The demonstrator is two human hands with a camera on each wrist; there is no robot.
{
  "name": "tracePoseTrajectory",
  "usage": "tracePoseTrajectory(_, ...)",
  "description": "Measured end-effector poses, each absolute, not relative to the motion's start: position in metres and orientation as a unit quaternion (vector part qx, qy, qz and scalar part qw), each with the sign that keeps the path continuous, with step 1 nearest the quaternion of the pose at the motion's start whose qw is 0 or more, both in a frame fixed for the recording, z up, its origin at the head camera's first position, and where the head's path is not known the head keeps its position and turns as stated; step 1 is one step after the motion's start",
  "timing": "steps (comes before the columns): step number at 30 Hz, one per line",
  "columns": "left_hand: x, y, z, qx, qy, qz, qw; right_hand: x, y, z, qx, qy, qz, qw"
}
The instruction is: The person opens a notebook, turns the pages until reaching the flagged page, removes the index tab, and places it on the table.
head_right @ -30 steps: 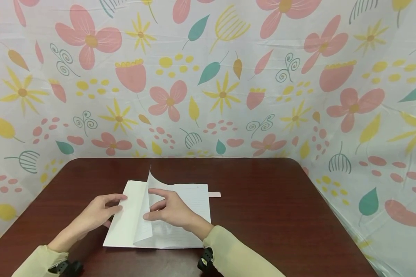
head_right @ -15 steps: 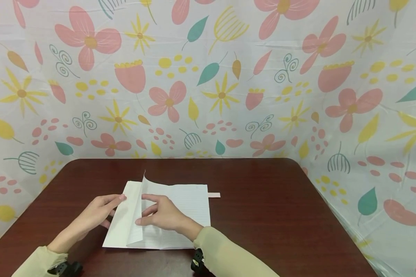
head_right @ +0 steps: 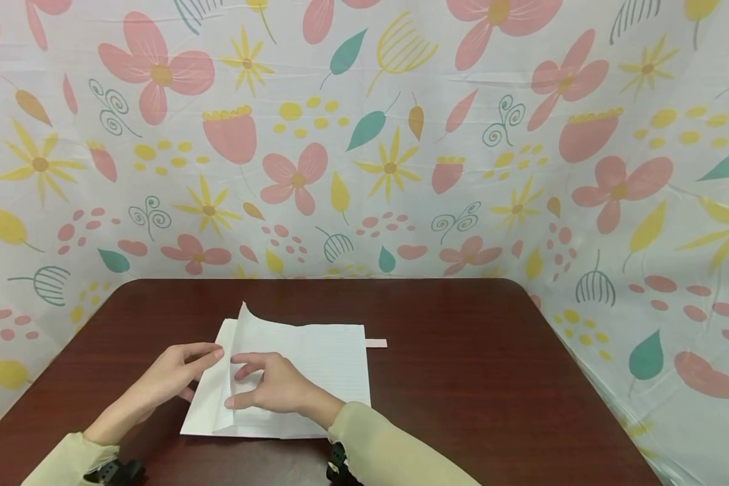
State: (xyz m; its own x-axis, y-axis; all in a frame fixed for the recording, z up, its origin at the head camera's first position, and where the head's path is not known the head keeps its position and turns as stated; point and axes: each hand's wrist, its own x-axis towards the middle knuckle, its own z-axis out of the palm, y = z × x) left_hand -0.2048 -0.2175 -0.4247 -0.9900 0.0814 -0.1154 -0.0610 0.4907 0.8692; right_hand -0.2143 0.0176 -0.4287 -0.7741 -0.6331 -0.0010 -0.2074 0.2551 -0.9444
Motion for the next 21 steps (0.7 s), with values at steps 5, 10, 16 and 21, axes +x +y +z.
tracePoseTrajectory(5, -0.204, -0.218, -0.426, 0.008, 0.862, 0.501, 0.073, -0.213, 0.018, -0.431, -0.275, 0.777, -0.528, 0.204)
tracePoseTrajectory(10, -0.203, -0.22, -0.429, 0.035, 0.871, 0.487, 0.055, -0.211, 0.021, -0.427, -0.276, 0.77, -0.537, 0.207)
tracePoseTrajectory(16, -0.201, -0.221, -0.428, 0.068, 0.875, 0.477, 0.042, -0.205, 0.04, -0.418, -0.285, 0.77, -0.533, 0.203)
tracePoseTrajectory(21, -0.2, -0.223, -0.427, 0.06, 0.885, 0.46, 0.04, -0.202, 0.064, -0.413, -0.303, 0.783, -0.513, 0.18)
